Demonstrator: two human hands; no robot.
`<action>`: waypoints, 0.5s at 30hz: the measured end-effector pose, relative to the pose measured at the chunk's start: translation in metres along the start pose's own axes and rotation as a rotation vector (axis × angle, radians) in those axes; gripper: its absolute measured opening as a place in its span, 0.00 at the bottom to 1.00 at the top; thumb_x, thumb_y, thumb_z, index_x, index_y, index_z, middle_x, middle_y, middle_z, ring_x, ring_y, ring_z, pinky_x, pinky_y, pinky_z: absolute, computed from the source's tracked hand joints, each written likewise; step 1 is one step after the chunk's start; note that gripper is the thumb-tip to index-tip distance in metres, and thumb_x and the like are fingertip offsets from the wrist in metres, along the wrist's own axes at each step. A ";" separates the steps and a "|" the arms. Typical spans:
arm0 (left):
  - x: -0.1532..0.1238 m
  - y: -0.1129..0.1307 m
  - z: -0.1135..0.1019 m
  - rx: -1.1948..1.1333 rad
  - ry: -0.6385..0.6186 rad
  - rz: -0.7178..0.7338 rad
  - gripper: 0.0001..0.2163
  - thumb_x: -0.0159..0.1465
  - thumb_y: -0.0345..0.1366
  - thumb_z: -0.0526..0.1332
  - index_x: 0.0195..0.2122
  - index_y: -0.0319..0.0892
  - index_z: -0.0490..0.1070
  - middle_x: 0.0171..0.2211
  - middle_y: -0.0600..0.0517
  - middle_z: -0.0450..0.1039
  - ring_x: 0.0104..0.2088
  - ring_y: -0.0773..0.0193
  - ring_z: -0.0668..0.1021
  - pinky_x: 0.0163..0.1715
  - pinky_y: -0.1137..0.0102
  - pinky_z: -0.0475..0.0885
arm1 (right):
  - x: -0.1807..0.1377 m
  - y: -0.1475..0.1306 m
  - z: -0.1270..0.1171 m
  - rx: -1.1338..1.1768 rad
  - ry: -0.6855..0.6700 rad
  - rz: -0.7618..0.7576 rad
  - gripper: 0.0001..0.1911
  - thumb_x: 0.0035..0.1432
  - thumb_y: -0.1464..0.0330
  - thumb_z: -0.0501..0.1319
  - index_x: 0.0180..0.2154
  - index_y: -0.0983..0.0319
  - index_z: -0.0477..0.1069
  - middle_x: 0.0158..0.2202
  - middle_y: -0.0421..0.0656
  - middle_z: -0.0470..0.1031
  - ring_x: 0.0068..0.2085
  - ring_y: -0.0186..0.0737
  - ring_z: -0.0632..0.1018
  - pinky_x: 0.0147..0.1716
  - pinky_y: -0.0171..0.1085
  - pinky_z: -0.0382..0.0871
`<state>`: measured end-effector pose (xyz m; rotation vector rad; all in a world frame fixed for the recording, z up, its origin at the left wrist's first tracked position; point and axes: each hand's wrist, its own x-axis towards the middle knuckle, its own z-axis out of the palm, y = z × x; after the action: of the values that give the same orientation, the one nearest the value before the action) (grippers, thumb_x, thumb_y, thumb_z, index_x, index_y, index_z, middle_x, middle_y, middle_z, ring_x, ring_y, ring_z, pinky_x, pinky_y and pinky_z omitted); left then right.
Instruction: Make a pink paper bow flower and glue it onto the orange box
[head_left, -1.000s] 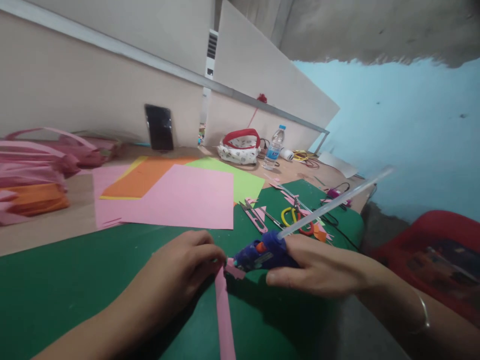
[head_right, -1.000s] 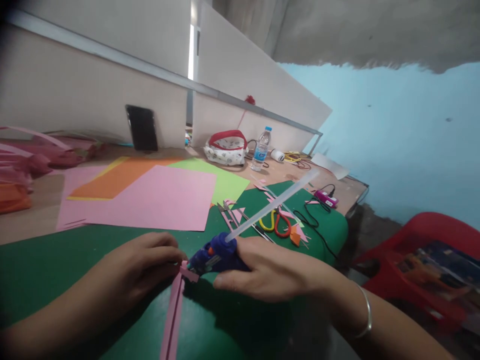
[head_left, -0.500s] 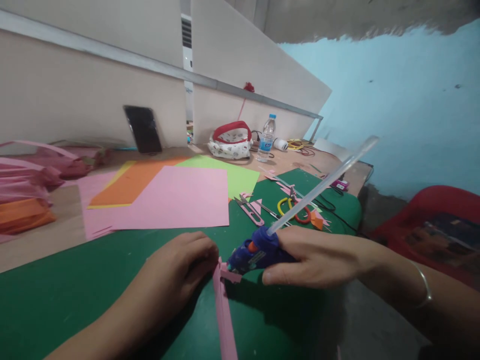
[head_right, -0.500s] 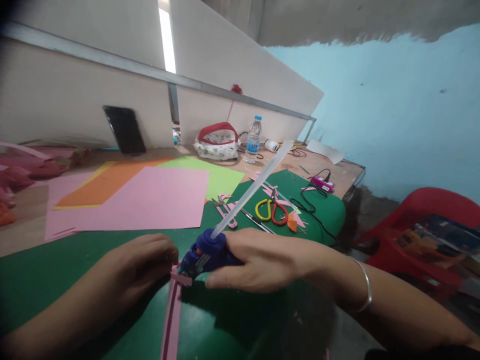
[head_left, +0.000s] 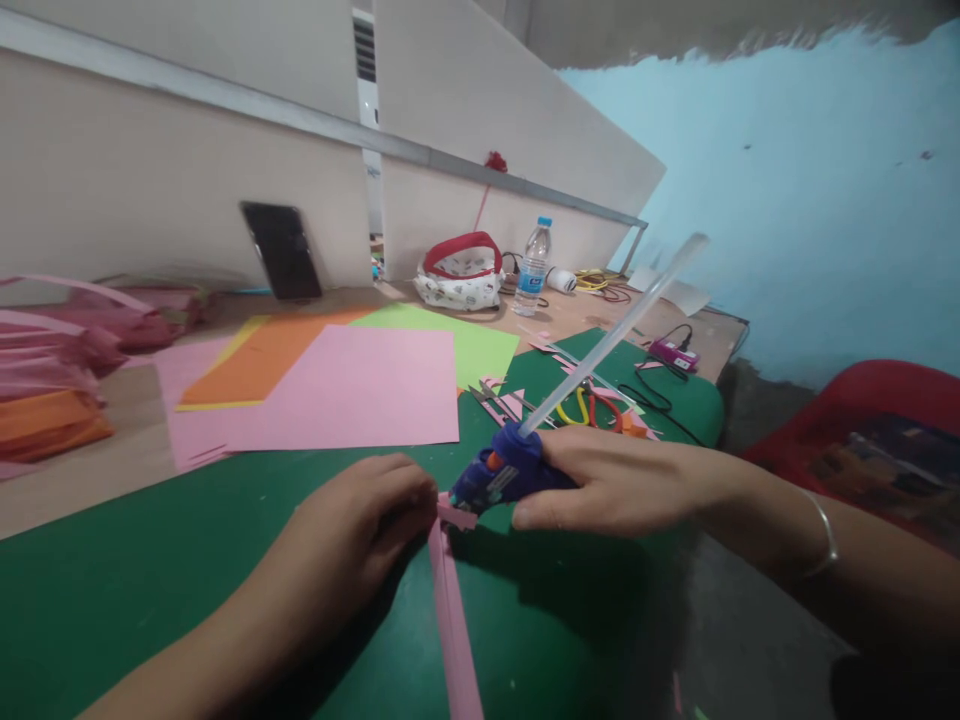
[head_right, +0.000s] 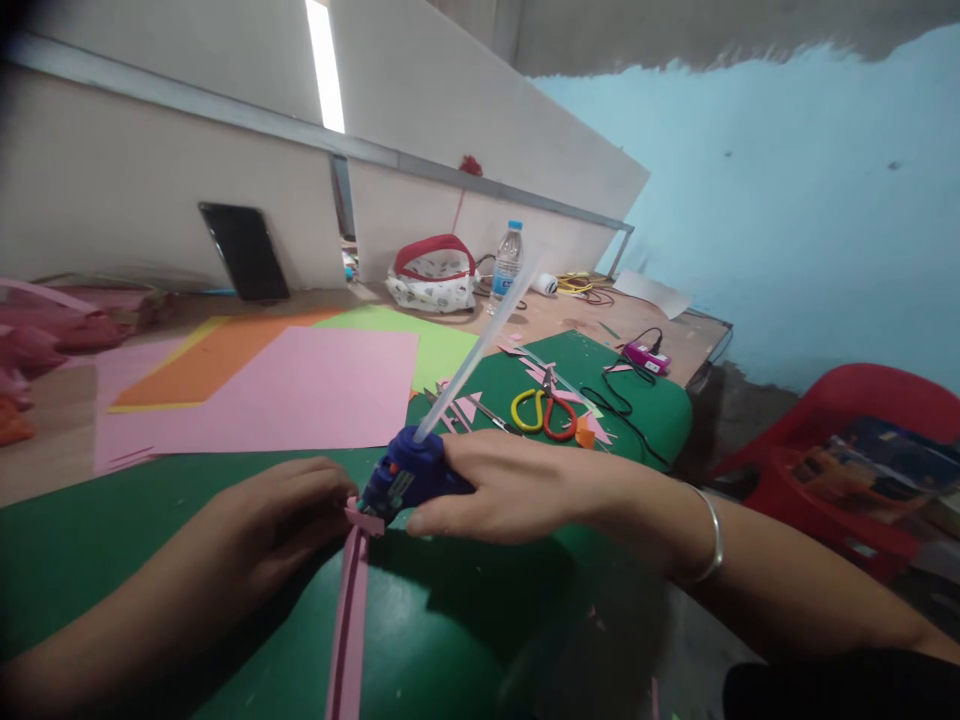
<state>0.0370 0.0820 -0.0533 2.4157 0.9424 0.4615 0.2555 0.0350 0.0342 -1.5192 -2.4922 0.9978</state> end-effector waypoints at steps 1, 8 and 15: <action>0.000 0.001 0.000 -0.005 -0.001 -0.005 0.10 0.64 0.37 0.51 0.27 0.43 0.65 0.29 0.51 0.69 0.33 0.60 0.71 0.31 0.66 0.64 | 0.001 0.000 0.000 0.009 -0.003 -0.016 0.16 0.59 0.61 0.56 0.24 0.62 0.57 0.22 0.34 0.58 0.23 0.27 0.61 0.20 0.28 0.55; -0.002 -0.002 0.000 -0.017 0.006 0.007 0.07 0.62 0.35 0.53 0.27 0.44 0.66 0.30 0.52 0.69 0.33 0.60 0.72 0.32 0.66 0.64 | -0.004 -0.001 0.001 0.079 -0.074 0.016 0.11 0.58 0.62 0.58 0.33 0.65 0.68 0.26 0.37 0.64 0.28 0.31 0.66 0.25 0.29 0.60; 0.000 0.000 0.000 -0.015 0.000 0.002 0.09 0.63 0.35 0.51 0.27 0.43 0.65 0.30 0.52 0.69 0.33 0.60 0.71 0.32 0.66 0.64 | -0.016 -0.004 0.003 0.123 -0.146 -0.060 0.09 0.59 0.64 0.59 0.37 0.64 0.69 0.28 0.36 0.66 0.29 0.30 0.67 0.27 0.27 0.63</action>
<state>0.0369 0.0823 -0.0531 2.4036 0.9335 0.4673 0.2600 0.0193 0.0382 -1.3747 -2.5006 1.2688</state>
